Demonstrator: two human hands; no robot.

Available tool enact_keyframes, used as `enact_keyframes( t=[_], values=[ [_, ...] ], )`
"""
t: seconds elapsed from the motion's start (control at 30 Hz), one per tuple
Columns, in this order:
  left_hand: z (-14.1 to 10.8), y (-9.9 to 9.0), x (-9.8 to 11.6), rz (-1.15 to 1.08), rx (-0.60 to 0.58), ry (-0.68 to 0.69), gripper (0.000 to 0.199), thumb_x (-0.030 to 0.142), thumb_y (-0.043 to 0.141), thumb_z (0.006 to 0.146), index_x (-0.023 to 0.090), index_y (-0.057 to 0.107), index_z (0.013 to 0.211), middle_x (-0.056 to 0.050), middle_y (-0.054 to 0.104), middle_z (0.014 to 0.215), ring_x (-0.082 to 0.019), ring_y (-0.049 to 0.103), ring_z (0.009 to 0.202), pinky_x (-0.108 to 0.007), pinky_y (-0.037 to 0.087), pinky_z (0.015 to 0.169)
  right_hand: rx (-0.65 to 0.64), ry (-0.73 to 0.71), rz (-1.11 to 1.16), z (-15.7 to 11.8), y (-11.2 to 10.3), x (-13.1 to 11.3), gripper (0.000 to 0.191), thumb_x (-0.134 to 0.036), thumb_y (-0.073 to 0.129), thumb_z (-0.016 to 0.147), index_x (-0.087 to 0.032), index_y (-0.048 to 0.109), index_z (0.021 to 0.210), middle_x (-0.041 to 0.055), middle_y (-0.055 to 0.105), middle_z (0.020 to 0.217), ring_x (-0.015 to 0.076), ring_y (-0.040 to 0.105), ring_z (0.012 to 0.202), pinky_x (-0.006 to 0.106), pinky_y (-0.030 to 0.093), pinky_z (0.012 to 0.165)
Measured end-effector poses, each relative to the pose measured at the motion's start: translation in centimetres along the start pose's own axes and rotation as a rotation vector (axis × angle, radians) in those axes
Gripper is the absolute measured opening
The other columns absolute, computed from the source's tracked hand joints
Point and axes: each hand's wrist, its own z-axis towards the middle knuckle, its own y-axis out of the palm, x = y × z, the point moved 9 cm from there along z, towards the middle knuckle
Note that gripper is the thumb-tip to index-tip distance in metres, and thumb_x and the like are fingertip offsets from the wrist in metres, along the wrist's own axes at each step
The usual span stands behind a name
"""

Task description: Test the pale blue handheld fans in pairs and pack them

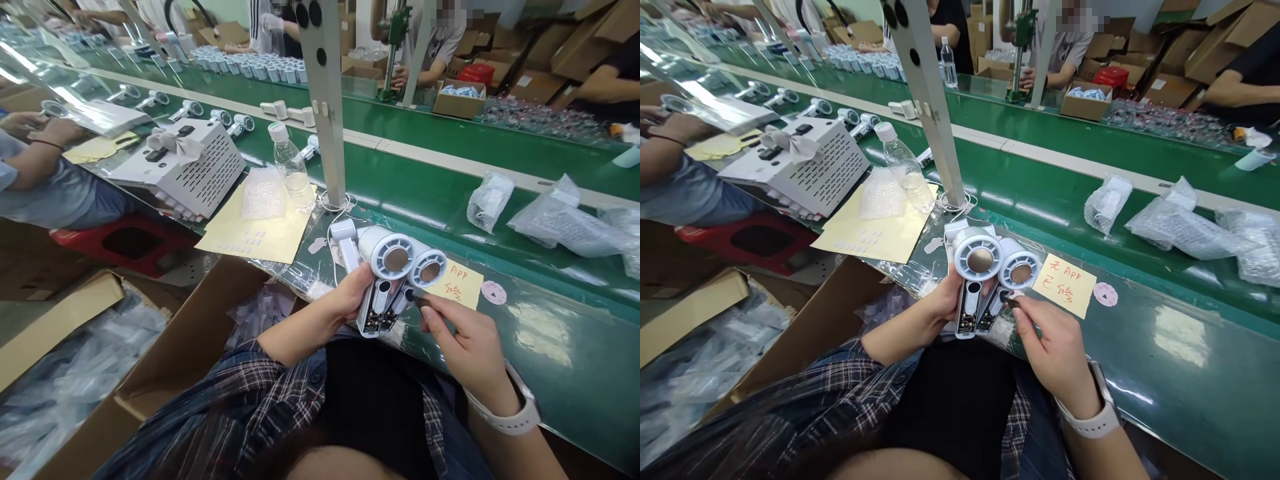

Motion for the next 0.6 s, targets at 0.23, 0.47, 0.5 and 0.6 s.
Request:
enact_keyframes(
  t=[0.23,0.47,0.5,0.6],
  values=[
    [0.2,0.4,0.2,-0.101,-0.031,-0.008,0.086,0.102,0.070,0.060,0.017,0.060,0.068,-0.007,0.072,0.071,-0.017,0.066,0.060,-0.028,0.056,0.059,0.028,0.073,0.022,-0.3,-0.1,0.1,0.022,-0.029,0.059,0.105,-0.022,0.077,0.096,0.0015,0.077,0.069,0.0173,0.072,0.057,0.028,0.059,0.058],
    [0.5,0.5,1.3,-0.153,0.014,0.070,0.086,0.100,0.075,0.055,0.018,0.059,0.071,-0.012,0.078,0.086,-0.026,0.077,0.077,-0.034,0.061,0.069,0.163,0.507,0.202,-1.1,0.2,7.5,0.040,-0.053,0.053,0.106,-0.022,0.066,0.086,0.0025,0.070,0.068,0.0185,0.066,0.057,0.029,0.053,0.053],
    [0.5,0.3,1.5,-0.161,0.026,0.096,0.085,0.100,0.075,0.056,0.018,0.059,0.071,-0.012,0.078,0.085,-0.028,0.078,0.081,-0.036,0.062,0.071,0.119,0.542,0.168,-0.3,0.8,9.0,0.045,-0.057,0.053,0.104,-0.021,0.064,0.079,0.0018,0.066,0.062,0.0178,0.060,0.050,0.030,0.049,0.049],
    [0.2,-0.2,2.5,-0.193,0.073,0.163,0.083,0.099,0.074,0.059,0.019,0.058,0.071,-0.011,0.077,0.085,-0.032,0.079,0.095,-0.040,0.064,0.081,0.066,0.540,0.073,3.4,1.6,11.9,0.050,-0.062,0.060,0.096,-0.022,0.061,0.066,0.0010,0.058,0.056,0.0188,0.054,0.051,0.033,0.047,0.052]
  ],
)
